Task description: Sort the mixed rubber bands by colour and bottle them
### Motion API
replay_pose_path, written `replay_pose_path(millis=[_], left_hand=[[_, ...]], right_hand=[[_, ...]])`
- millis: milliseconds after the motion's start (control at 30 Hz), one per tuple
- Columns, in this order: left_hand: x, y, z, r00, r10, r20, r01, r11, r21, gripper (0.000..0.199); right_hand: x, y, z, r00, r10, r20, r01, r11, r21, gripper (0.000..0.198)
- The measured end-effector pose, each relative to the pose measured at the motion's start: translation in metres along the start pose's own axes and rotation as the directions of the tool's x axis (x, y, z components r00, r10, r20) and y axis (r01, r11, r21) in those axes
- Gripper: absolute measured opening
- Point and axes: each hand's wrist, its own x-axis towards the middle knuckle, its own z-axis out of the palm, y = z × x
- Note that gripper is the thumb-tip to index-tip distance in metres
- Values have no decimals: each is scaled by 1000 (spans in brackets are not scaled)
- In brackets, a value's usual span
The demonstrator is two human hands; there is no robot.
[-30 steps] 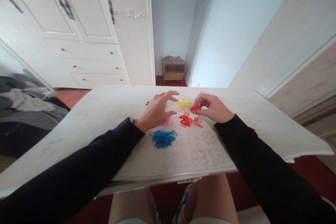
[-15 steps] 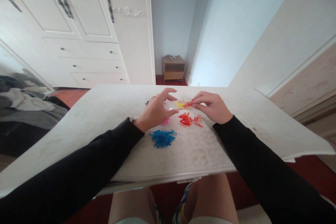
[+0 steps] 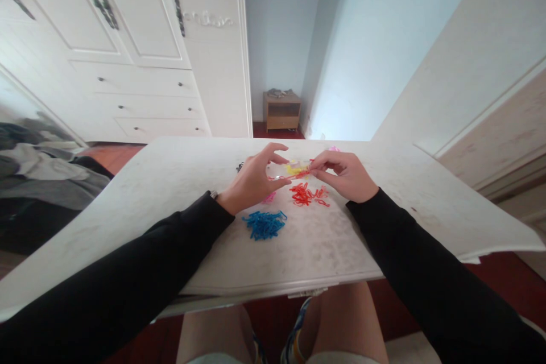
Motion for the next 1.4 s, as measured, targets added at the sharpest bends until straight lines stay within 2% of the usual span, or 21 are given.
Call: replay_pose_path(millis=[200, 400, 567, 633, 800, 933, 1133, 1400], left_hand=[[0, 2, 0, 1000, 2, 4, -2, 1000, -14, 65], [0, 6, -2, 1000, -4, 4, 4, 1000, -4, 65], [0, 6, -2, 1000, -14, -14, 14, 1000, -10, 65], [-1, 6, -2, 1000, -16, -10, 16, 1000, -15, 65], [0, 6, -2, 1000, -6, 8, 6, 1000, -10, 65], [-1, 7, -2, 1000, 20, 25, -19, 1000, -21, 64], [-1, 7, -3, 999, 21, 32, -20, 999, -31, 65], [-1, 9, -3, 1000, 3, 16, -3, 999, -39, 63]], right_hand=[[1, 3, 1, 996, -62, -65, 65, 997, 43, 20], [0, 1, 1, 992, -47, -114, 50, 998, 27, 19], [-3, -2, -2, 983, 16, -182, -14, 1000, 11, 19], [-3, -3, -3, 989, 16, -145, -13, 1000, 23, 22], [-1, -6, -4, 999, 11, 50, -13, 999, 32, 31], [0, -7, -3, 997, 1, 81, -4, 999, 37, 30], [-1, -5, -2, 999, 35, 31, -37, 997, 67, 21], [-1, 0, 0, 993, -13, -119, 26, 993, 112, 10]])
